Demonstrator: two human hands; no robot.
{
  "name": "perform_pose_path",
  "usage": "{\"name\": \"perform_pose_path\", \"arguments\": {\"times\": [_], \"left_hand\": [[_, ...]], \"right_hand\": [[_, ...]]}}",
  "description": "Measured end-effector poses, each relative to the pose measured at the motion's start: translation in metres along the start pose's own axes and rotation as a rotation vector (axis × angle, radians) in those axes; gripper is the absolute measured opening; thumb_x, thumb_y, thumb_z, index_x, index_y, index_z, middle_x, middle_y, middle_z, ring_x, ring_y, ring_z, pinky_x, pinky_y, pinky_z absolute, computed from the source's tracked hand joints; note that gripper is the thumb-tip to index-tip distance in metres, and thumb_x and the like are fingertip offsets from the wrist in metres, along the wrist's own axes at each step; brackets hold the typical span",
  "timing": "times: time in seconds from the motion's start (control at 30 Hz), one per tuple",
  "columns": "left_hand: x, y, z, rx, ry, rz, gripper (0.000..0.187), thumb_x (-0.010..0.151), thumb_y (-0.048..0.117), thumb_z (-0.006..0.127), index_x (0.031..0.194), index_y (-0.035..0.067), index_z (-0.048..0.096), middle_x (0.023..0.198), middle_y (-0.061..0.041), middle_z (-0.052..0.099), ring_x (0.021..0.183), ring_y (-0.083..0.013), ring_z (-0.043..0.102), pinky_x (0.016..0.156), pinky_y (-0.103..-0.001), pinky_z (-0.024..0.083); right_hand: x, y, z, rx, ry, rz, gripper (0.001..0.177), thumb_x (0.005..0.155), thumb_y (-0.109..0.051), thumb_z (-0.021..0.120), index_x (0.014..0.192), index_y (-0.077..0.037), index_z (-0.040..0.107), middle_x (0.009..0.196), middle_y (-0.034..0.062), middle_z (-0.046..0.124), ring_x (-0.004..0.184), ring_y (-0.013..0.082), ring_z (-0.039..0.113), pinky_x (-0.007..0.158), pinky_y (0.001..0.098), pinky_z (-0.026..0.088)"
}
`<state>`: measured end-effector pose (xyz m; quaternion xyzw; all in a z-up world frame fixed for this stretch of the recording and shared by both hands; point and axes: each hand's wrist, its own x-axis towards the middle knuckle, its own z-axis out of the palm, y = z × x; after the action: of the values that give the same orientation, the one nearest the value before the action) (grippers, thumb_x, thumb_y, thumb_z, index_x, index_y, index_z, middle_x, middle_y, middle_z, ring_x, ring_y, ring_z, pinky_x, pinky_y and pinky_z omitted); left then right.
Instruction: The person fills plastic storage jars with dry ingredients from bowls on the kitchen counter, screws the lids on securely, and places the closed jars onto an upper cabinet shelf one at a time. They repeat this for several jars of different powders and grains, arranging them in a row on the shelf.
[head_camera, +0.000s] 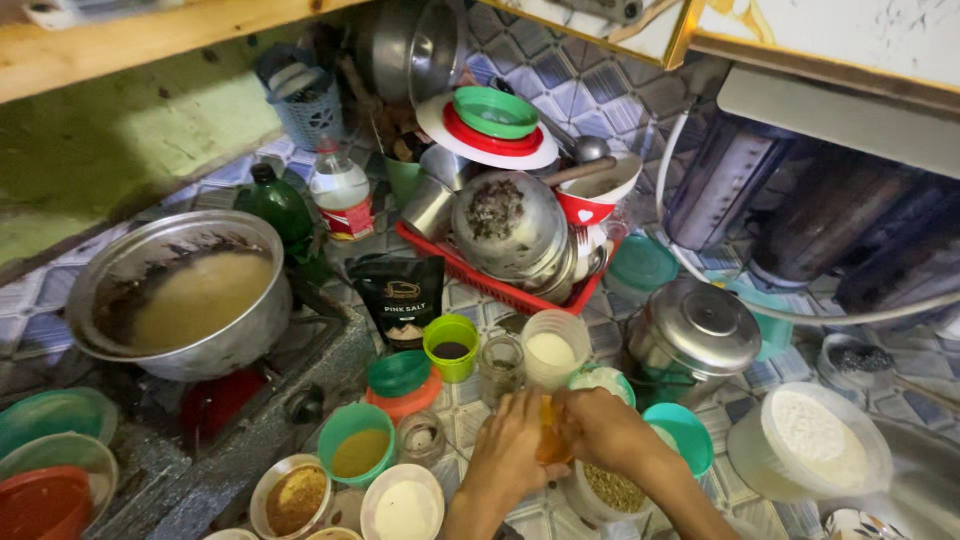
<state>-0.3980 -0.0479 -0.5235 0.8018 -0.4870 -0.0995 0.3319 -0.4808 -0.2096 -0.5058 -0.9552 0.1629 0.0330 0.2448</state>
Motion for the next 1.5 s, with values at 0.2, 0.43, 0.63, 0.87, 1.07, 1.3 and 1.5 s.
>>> {"name": "perform_pose_path", "arguments": {"times": [0.2, 0.43, 0.63, 0.87, 1.07, 1.3, 1.5], "left_hand": [[-0.015, -0.023, -0.023, -0.111, 0.229, -0.114, 0.101, 0.062, 0.039, 0.093, 0.14, -0.001, 0.044, 0.13, -0.02, 0.058, 0.123, -0.0386, 0.055, 0.104, -0.047, 0.044], [-0.054, -0.032, -0.085, -0.328, 0.301, 0.056, 0.074, 0.077, 0.029, 0.074, 0.141, -0.001, 0.051, 0.129, -0.022, 0.061, 0.122, -0.0407, 0.061, 0.102, -0.046, 0.048], [-0.072, -0.02, -0.088, -0.177, 0.349, 0.073, 0.055, 0.095, 0.038, 0.062, 0.131, -0.003, 0.054, 0.122, -0.028, 0.056, 0.113, -0.0465, 0.059, 0.097, -0.049, 0.047], [-0.074, -0.015, -0.09, -0.175, 0.312, -0.043, 0.054, 0.095, 0.039, 0.053, 0.128, -0.004, 0.054, 0.115, -0.03, 0.055, 0.102, -0.0501, 0.061, 0.085, -0.054, 0.05], [-0.071, -0.012, -0.089, -0.068, 0.323, -0.01, 0.058, 0.097, 0.038, 0.05, 0.13, -0.009, 0.051, 0.113, -0.034, 0.054, 0.097, -0.0522, 0.062, 0.082, -0.057, 0.049], [-0.069, -0.01, -0.09, -0.065, 0.28, -0.012, 0.058, 0.099, 0.036, 0.046, 0.133, -0.011, 0.047, 0.113, -0.039, 0.055, 0.091, -0.0551, 0.062, 0.08, -0.059, 0.05], [-0.075, -0.013, -0.09, -0.083, 0.264, -0.072, 0.055, 0.097, 0.033, 0.044, 0.13, -0.01, 0.048, 0.113, -0.039, 0.056, 0.087, -0.0559, 0.062, 0.075, -0.059, 0.051]], "right_hand": [[-0.013, -0.002, 0.005, 0.354, 0.135, -0.11, 0.087, 0.07, -0.029, 0.089, 0.144, -0.01, 0.048, 0.138, 0.0121, 0.061, 0.121, 0.0247, 0.063, 0.096, 0.0395, 0.055], [-0.014, -0.041, -0.003, 0.655, -0.186, -0.373, 0.104, 0.066, -0.029, 0.098, 0.15, -0.007, 0.041, 0.144, 0.0123, 0.059, 0.135, 0.0252, 0.055, 0.112, 0.0384, 0.043], [-0.009, -0.079, 0.003, 0.52, -0.277, -0.307, 0.104, 0.049, -0.035, 0.1, 0.137, -0.006, 0.053, 0.12, 0.0097, 0.072, 0.109, 0.0209, 0.072, 0.095, 0.0332, 0.057], [-0.01, -0.089, 0.018, 0.491, -0.075, -0.331, 0.089, 0.048, -0.035, 0.095, 0.124, -0.003, 0.061, 0.102, 0.0135, 0.078, 0.088, 0.0254, 0.082, 0.079, 0.0338, 0.064], [-0.014, -0.091, 0.009, 0.428, -0.026, -0.292, 0.087, 0.045, -0.031, 0.091, 0.122, -0.002, 0.063, 0.096, 0.0163, 0.078, 0.086, 0.0311, 0.079, 0.076, 0.0369, 0.062], [-0.019, -0.108, -0.003, 0.35, 0.013, -0.274, 0.093, 0.044, -0.028, 0.09, 0.127, -0.002, 0.059, 0.097, 0.0187, 0.076, 0.087, 0.0335, 0.077, 0.079, 0.0371, 0.061], [-0.027, -0.118, 0.001, 0.381, 0.053, -0.304, 0.096, 0.042, -0.026, 0.089, 0.13, -0.002, 0.059, 0.104, 0.0196, 0.075, 0.091, 0.036, 0.076, 0.081, 0.0383, 0.061]]}}
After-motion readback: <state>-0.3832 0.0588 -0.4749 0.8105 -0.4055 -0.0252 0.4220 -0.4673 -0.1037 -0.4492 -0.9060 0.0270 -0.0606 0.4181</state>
